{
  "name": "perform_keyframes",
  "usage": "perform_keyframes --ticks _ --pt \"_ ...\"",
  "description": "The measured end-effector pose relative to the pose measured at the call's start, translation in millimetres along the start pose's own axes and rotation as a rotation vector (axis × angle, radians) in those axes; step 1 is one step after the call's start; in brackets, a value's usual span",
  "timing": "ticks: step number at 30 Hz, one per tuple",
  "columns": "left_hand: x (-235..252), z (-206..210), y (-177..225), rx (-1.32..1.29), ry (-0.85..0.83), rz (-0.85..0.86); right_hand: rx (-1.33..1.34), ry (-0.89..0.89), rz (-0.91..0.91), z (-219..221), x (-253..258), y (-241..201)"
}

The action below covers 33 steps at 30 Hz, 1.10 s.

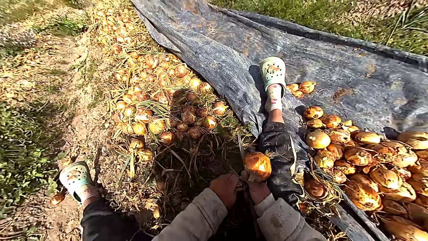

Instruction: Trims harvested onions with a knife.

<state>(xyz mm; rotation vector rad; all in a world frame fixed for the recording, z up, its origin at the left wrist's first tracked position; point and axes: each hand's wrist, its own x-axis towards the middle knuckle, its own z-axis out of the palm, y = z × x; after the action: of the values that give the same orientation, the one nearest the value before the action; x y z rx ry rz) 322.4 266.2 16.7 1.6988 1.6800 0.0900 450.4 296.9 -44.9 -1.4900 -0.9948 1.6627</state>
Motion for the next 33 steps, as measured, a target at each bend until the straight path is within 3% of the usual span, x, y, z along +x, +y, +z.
perform_keyframes --ticks 2,3,6,8,9,11,14,18,24,29,33 --pt "32 -18 24 -0.001 0.025 0.013 0.0 0.171 -0.239 -23 5 -27" --pt "50 -19 26 -0.056 0.16 0.03 0.025 0.265 -0.32 -36 8 -48" --pt "94 -20 13 -0.2 0.322 0.052 0.086 0.427 -0.504 -92 21 -89" --pt "102 -25 -4 -0.165 0.239 -0.059 0.19 0.196 -0.707 -137 43 -73" --pt "102 -29 -17 -0.134 0.209 -0.132 0.218 -0.006 -0.755 -153 49 -66" --pt "100 -44 -58 -0.095 0.216 -0.265 0.155 0.113 -0.496 -132 30 -73" --pt "97 -58 -131 -0.01 0.225 -0.444 0.176 0.101 -0.308 -105 18 -42" --pt "95 -42 -188 0.045 0.073 -0.388 0.158 -0.061 -0.065 -66 4 -18" --pt "68 -29 -179 0.058 0.114 -0.488 -0.08 -0.489 0.286 -20 -19 -3" --pt "7 -18 -141 -0.071 0.257 -0.394 -0.529 -0.628 0.386 4 -29 16" --pt "-51 2 -119 -0.092 0.601 -0.346 -0.653 -0.658 0.354 12 -31 15"
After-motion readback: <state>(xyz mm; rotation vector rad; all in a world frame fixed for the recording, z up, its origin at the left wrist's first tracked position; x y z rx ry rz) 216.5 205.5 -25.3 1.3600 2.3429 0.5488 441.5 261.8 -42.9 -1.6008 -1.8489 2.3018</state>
